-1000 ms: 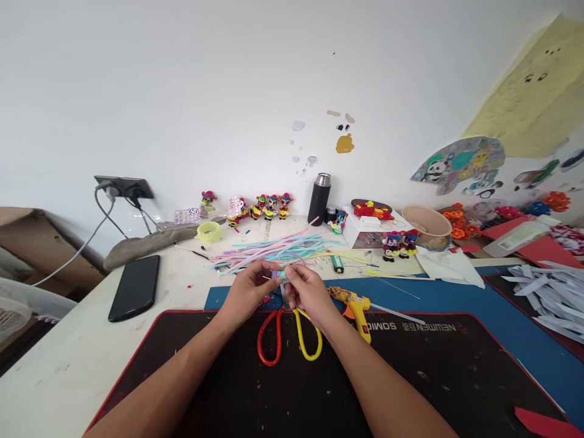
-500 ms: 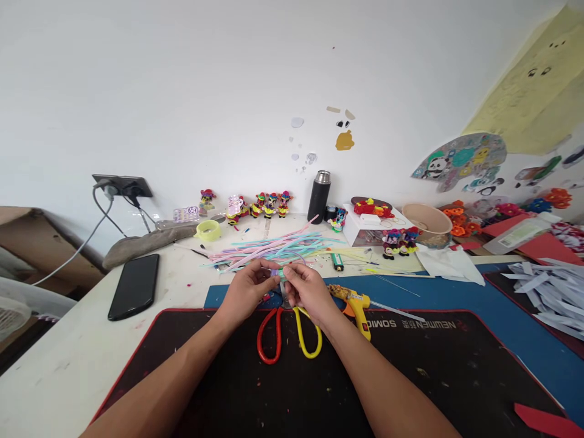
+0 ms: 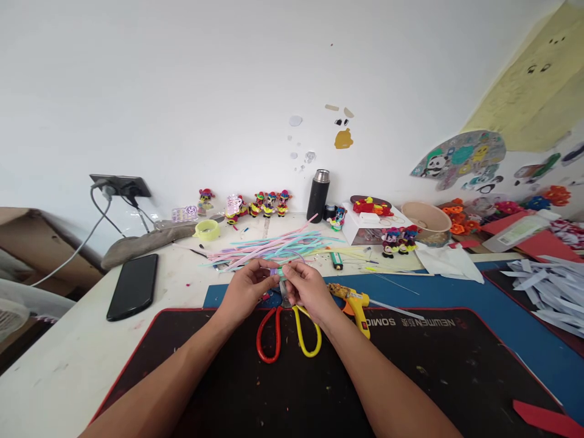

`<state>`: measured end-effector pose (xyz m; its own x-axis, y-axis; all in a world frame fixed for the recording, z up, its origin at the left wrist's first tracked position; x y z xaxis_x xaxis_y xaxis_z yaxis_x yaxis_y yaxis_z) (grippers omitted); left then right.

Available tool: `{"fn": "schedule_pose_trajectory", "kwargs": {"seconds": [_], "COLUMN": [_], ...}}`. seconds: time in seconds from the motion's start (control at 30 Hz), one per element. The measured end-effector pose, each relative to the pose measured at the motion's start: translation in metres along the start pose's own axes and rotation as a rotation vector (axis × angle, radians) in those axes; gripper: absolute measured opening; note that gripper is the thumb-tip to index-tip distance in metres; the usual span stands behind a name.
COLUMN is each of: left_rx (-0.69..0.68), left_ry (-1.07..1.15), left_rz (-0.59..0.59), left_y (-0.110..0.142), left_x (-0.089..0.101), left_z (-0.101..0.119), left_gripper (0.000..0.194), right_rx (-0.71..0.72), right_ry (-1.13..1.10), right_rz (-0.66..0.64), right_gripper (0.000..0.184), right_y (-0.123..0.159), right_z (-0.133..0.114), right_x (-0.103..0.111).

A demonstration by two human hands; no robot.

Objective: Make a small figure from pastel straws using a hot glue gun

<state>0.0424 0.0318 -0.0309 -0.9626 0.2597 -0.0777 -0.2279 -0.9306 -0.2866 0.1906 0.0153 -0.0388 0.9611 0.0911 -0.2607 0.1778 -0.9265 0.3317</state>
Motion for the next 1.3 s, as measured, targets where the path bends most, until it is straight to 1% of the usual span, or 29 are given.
{"fn": "schedule_pose_trajectory", "kwargs": {"seconds": [0.3, 0.5, 0.7, 0.9, 1.07, 1.3], "left_rx": [0.014, -0.031, -0.013, 0.016, 0.016, 0.010], "left_ry": [-0.010, -0.033, -0.011, 0.055, 0.049, 0.043], "left_rz": [0.012, 0.026, -0.029, 0.011, 0.035, 0.040], "left_y": [0.0001, -0.0010, -0.0007, -0.0011, -0.0015, -0.0015], "left_x": [-0.0013, -0.0010, -0.0021, -0.0028, -0.0026, -0.0017], "left_z": [0.0047, 0.0069, 0.0069, 0.0076, 0.0073, 0.0073], "left_gripper": [0.043, 0.041, 0.040, 0.038, 0.038, 0.037], "right_rx": [0.012, -0.006, -0.007, 0.002, -0.005, 0.001], "right_ry": [0.010, -0.029, -0.035, -0.021, -0.017, -0.016], "right_rz": [0.003, -0.002, 0.004, -0.005, -0.004, -0.011], "right_gripper": [0.049, 0.049, 0.050, 0.051, 0.049, 0.047], "right_y": [0.0005, 0.0032, 0.0042, 0.0040, 0.0048, 0.0050], "right_z": [-0.0005, -0.0011, -0.0026, -0.0021, -0.0021, -0.0018], "right_x": [-0.0004, -0.0035, -0.0028, -0.0037, -0.0039, -0.0042]}}
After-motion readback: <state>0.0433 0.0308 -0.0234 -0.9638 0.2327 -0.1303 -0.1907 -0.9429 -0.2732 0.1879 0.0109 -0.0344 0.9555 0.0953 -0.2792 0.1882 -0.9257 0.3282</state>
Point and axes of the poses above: each hand's wrist, its own y-axis away from the middle knuckle, its own x-axis out of the back of the hand, z = x × y, the point moved 5 cm from there along -y, towards the middle knuckle, and after that the axes turned 12 degrees about -x, right-handed, at the moved point
